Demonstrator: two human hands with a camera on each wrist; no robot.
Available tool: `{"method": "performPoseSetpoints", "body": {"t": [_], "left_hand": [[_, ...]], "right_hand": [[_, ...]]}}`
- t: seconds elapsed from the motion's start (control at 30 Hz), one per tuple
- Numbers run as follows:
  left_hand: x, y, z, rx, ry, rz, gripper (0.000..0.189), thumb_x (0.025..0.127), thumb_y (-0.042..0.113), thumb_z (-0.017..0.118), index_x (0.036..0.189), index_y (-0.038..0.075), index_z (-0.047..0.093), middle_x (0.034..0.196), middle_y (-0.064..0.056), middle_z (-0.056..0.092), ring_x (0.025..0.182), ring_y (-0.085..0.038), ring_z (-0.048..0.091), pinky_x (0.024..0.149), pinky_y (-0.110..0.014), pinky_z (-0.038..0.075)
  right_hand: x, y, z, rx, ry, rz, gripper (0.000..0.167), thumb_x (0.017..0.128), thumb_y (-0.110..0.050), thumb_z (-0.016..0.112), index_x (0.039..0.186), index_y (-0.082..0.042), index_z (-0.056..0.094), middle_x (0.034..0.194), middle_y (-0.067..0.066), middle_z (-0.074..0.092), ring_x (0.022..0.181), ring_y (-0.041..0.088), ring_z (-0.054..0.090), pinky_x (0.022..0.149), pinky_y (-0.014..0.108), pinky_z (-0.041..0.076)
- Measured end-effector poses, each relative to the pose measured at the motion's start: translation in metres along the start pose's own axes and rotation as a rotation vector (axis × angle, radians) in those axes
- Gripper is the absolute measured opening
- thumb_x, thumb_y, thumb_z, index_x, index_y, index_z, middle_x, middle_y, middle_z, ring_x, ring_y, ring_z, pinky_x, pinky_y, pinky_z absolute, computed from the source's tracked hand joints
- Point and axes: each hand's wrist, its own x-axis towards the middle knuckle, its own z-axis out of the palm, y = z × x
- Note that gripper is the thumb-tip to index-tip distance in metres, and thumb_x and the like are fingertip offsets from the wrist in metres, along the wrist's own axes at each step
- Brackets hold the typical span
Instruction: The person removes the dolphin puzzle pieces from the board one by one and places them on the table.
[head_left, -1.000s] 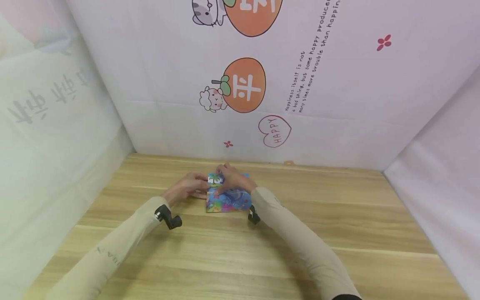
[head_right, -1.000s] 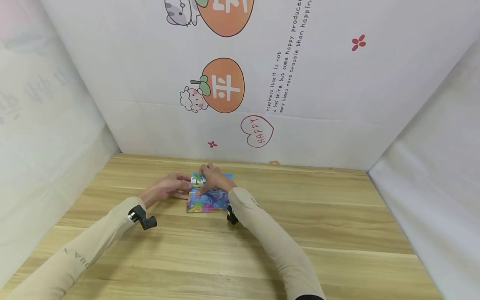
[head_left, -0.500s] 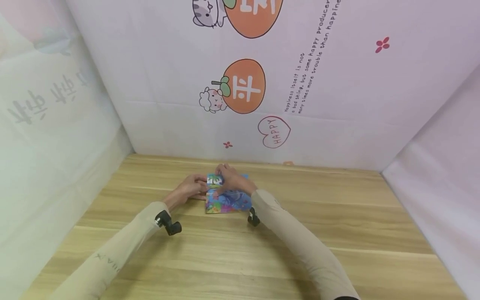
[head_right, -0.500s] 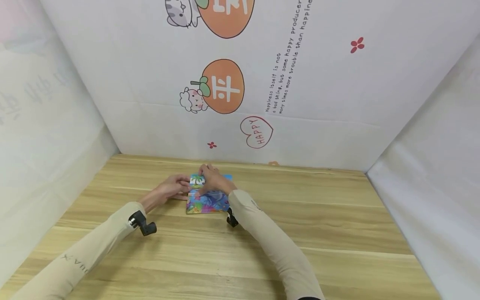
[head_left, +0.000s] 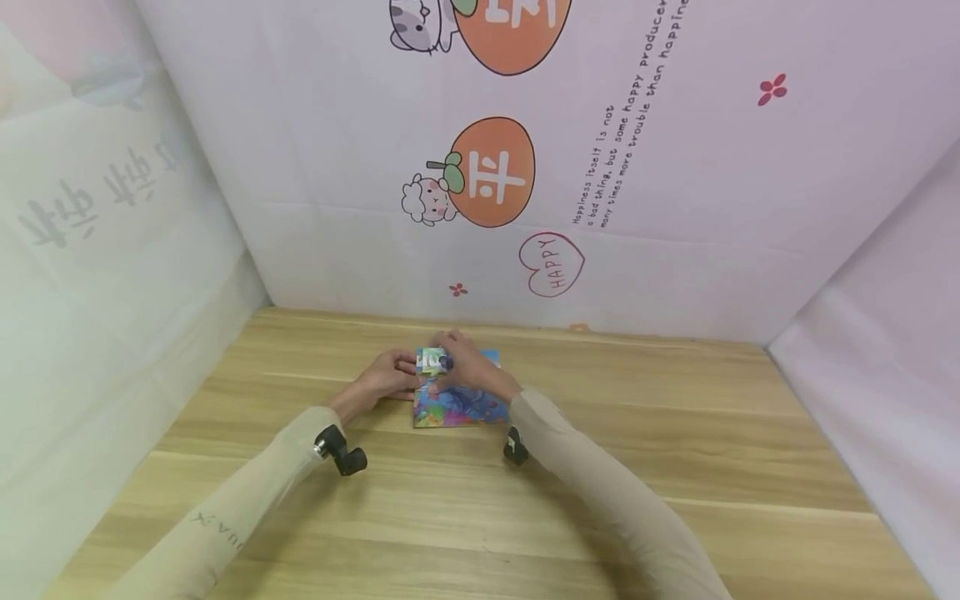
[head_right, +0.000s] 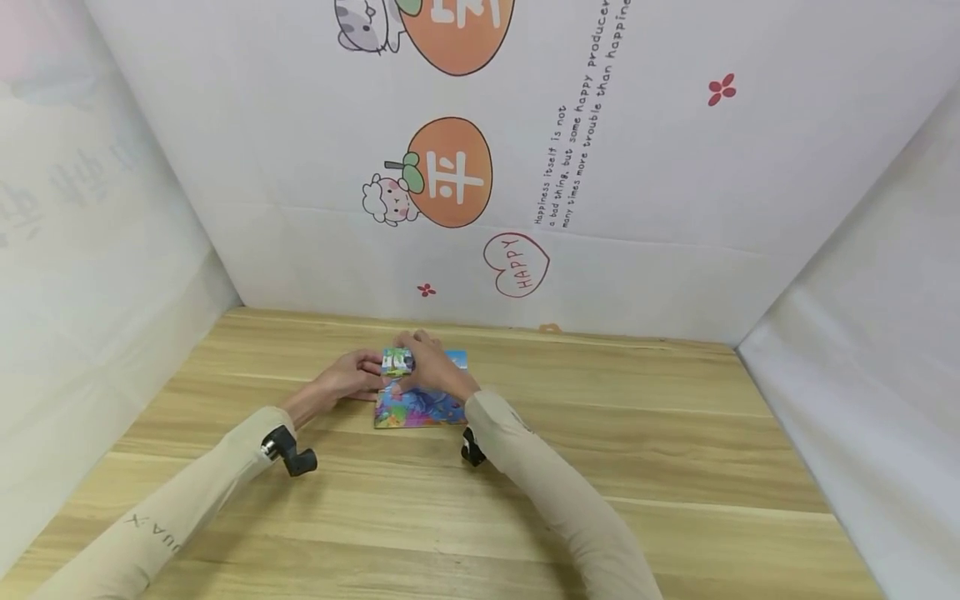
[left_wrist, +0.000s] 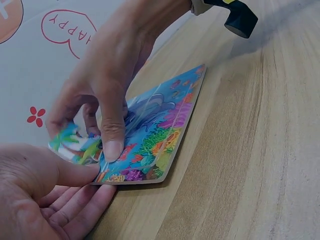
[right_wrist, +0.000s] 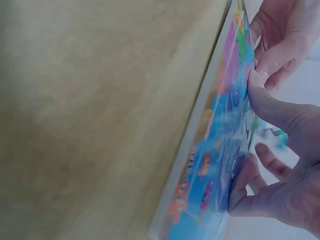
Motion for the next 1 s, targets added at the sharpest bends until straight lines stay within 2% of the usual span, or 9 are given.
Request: {"method": "performPoseSetpoints", "body": {"t": [0.1, 0.2, 0.3, 0.33, 0.43, 0.53, 0.67, 0.8, 1.0], "left_hand": [[0.000, 0.002, 0.000, 0.012, 0.003, 0.004, 0.053, 0.098, -0.004, 0.065, 0.145, -0.011, 0.041, 0.126, -0.023, 0.056, 0.083, -0.015, 0.066, 0.073, -0.022, 0.066], [-0.001, 0.004, -0.001, 0.022, -0.002, 0.008, 0.053, 0.098, -0.003, 0.065, 0.144, -0.011, 0.041, 0.125, -0.022, 0.055, 0.083, -0.015, 0.066, 0.073, -0.023, 0.066], [-0.003, 0.005, -0.002, 0.024, 0.000, 0.005, 0.054, 0.099, -0.002, 0.066, 0.145, -0.011, 0.040, 0.125, -0.021, 0.054, 0.084, -0.015, 0.066, 0.073, -0.023, 0.066], [-0.003, 0.005, -0.002, 0.023, 0.002, 0.002, 0.055, 0.099, -0.002, 0.066, 0.146, -0.011, 0.039, 0.126, -0.021, 0.053, 0.084, -0.015, 0.066, 0.073, -0.023, 0.066], [-0.004, 0.005, -0.002, 0.023, 0.006, -0.002, 0.056, 0.099, -0.002, 0.066, 0.146, -0.011, 0.039, 0.126, -0.021, 0.053, 0.085, -0.016, 0.066, 0.074, -0.024, 0.067], [-0.004, 0.003, -0.002, 0.027, -0.002, 0.002, 0.056, 0.098, -0.002, 0.067, 0.146, -0.012, 0.039, 0.125, -0.021, 0.053, 0.085, -0.016, 0.066, 0.075, -0.024, 0.067], [-0.003, 0.003, -0.004, 0.033, -0.007, 0.010, 0.057, 0.098, -0.002, 0.068, 0.146, -0.012, 0.039, 0.124, -0.020, 0.053, 0.085, -0.016, 0.066, 0.075, -0.023, 0.067], [-0.002, 0.003, -0.003, 0.030, 0.009, 0.014, 0.056, 0.098, 0.000, 0.068, 0.146, -0.009, 0.042, 0.125, -0.019, 0.053, 0.086, -0.016, 0.066, 0.075, -0.023, 0.066], [-0.003, -0.002, 0.002, 0.041, 0.021, 0.000, 0.053, 0.098, 0.001, 0.069, 0.145, -0.007, 0.044, 0.124, -0.017, 0.054, 0.085, -0.015, 0.066, 0.075, -0.024, 0.066]], "right_hand": [[-0.003, 0.001, -0.001, -0.001, 0.003, -0.047, 0.058, 0.092, -0.016, 0.081, 0.142, -0.004, 0.054, 0.137, 0.018, 0.056, 0.124, 0.034, 0.056, 0.109, 0.050, 0.054], [-0.005, 0.002, 0.000, 0.017, 0.004, -0.088, 0.044, 0.104, -0.009, 0.065, 0.144, 0.001, 0.051, 0.139, 0.020, 0.059, 0.131, 0.037, 0.057, 0.115, 0.051, 0.051], [-0.006, 0.005, 0.002, 0.074, 0.008, -0.075, 0.037, 0.109, -0.006, 0.051, 0.145, 0.001, 0.049, 0.139, 0.019, 0.059, 0.134, 0.035, 0.056, 0.118, 0.049, 0.049], [-0.005, 0.007, 0.003, 0.101, 0.009, -0.069, 0.036, 0.109, -0.005, 0.050, 0.145, 0.001, 0.048, 0.136, 0.020, 0.060, 0.129, 0.034, 0.059, 0.113, 0.047, 0.053], [-0.004, 0.014, 0.004, 0.214, 0.034, -0.032, 0.034, 0.109, -0.008, 0.053, 0.142, -0.002, 0.046, 0.125, 0.018, 0.061, 0.108, 0.028, 0.065, 0.092, 0.038, 0.061], [-0.006, 0.020, 0.001, 0.325, 0.083, -0.031, 0.035, 0.106, -0.008, 0.060, 0.136, 0.000, 0.043, 0.116, 0.019, 0.062, 0.090, 0.024, 0.066, 0.073, 0.030, 0.060], [-0.007, 0.027, -0.011, 0.413, 0.154, -0.044, 0.037, 0.103, -0.007, 0.065, 0.133, 0.003, 0.046, 0.112, 0.025, 0.068, 0.084, 0.028, 0.072, 0.068, 0.030, 0.064], [-0.013, 0.038, -0.031, 0.462, 0.183, -0.018, 0.041, 0.104, -0.005, 0.064, 0.140, 0.007, 0.049, 0.110, 0.029, 0.071, 0.082, 0.034, 0.075, 0.068, 0.039, 0.068], [-0.032, 0.056, -0.057, 0.418, 0.116, 0.013, 0.036, 0.105, -0.002, 0.059, 0.138, 0.011, 0.053, 0.107, 0.030, 0.071, 0.082, 0.034, 0.074, 0.072, 0.040, 0.068]]}}
